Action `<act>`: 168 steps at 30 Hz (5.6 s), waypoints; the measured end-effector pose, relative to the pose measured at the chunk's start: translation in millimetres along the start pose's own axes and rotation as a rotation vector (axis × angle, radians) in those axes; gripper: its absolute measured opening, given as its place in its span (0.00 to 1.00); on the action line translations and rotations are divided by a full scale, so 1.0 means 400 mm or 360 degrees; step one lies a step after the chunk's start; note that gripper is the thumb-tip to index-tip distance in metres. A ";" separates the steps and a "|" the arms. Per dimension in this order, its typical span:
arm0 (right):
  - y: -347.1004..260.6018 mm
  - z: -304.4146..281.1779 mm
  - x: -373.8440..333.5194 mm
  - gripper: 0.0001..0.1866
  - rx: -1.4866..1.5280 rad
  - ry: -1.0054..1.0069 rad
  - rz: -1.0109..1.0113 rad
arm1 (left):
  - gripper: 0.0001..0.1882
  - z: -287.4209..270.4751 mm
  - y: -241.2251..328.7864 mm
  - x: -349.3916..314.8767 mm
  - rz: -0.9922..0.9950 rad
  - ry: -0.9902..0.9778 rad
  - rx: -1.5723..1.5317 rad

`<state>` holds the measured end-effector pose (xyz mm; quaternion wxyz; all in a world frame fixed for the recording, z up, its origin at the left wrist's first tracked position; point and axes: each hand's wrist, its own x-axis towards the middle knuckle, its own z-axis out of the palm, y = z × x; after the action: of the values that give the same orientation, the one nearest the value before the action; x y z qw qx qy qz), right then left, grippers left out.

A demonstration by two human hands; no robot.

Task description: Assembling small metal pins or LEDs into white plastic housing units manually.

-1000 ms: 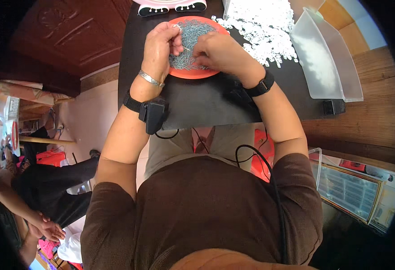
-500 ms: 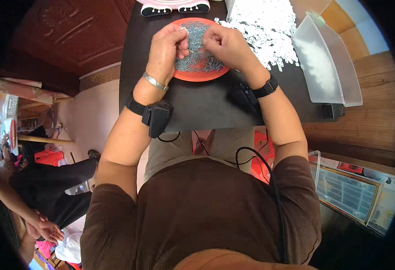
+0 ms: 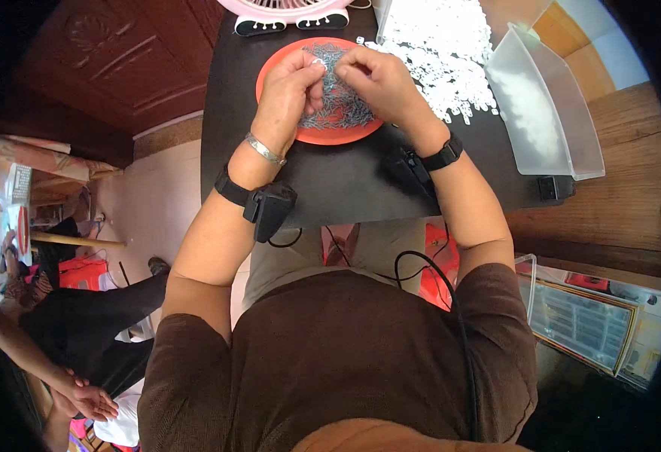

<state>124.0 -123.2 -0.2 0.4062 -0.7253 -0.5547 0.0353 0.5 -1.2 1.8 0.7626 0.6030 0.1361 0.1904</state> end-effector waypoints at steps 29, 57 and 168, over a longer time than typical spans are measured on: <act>-0.016 0.010 0.002 0.10 0.0623 0.0155 0.0015 | 0.08 -0.002 -0.019 0.002 0.0078 -0.0119 0.0327; 0.144 -0.114 0.016 0.12 -0.0944 0.0457 0.0380 | 0.09 0.009 -0.006 0.000 0.0089 0.0042 0.0106; -0.076 0.016 -0.015 0.12 -0.0147 0.0232 -0.0408 | 0.11 0.018 -0.016 -0.016 -0.0007 0.0033 -0.0172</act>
<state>94.8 -123.0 12.4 0.4129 -0.6671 -0.6128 -0.0950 -1.3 -11.7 -3.0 0.7930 0.5586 0.1349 0.2021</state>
